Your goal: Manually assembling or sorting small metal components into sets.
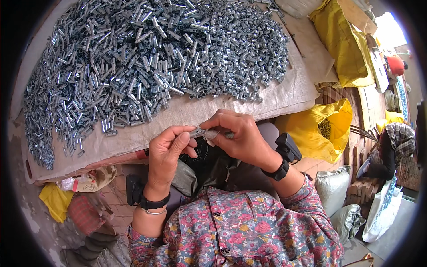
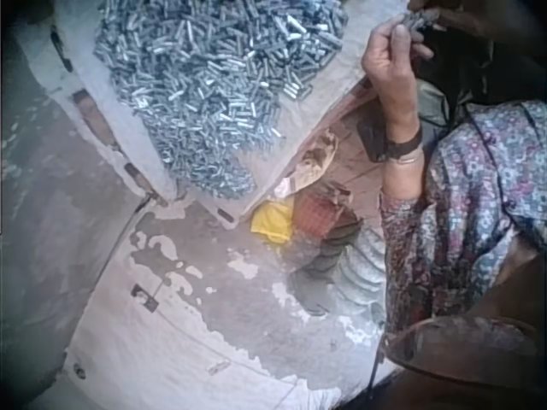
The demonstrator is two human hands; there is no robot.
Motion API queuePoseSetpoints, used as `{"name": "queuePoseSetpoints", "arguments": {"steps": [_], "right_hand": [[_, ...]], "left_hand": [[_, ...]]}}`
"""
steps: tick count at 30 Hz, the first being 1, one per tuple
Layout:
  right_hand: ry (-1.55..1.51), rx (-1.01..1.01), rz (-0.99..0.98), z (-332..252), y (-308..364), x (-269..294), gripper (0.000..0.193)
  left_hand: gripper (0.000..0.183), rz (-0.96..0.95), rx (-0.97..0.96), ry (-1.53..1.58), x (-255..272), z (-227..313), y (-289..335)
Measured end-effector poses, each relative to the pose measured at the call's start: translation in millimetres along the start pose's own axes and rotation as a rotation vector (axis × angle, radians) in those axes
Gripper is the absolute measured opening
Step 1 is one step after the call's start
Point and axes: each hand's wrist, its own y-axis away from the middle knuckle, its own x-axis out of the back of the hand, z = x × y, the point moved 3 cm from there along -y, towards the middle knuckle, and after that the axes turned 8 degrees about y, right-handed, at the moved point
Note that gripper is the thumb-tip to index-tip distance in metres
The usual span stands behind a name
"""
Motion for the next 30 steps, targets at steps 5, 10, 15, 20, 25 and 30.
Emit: {"name": "queuePoseSetpoints", "arguments": {"steps": [5, 10, 15, 20, 25, 30], "right_hand": [[-0.05, -0.033, -0.004, -2, 2, 0, 0.017], [-0.099, -0.114, -0.04, -2, 4, -2, 0.016], [-0.415, -0.198, -0.151, 8, 3, -8, 0.019], [-0.98, -0.256, -0.363, 19, 0, -21, 0.025], [-1.063, -0.23, -0.405, 22, -2, -28, 0.017], [-0.486, -0.238, -0.308, 20, -23, -12, 0.013]], "left_hand": [[0.027, -0.033, 0.095, 0.09, 0, -1, -1], [0.027, -0.017, 0.055, -0.017, 0, -2, 1], [0.024, -0.067, 0.002, -0.011, 2, 0, 2], [0.023, -0.139, 0.175, 0.243, 4, -6, 3], [0.024, -0.21, 0.27, 0.34, 5, -4, -1], [0.021, -0.123, 0.281, 0.279, 12, -2, -1]]}}
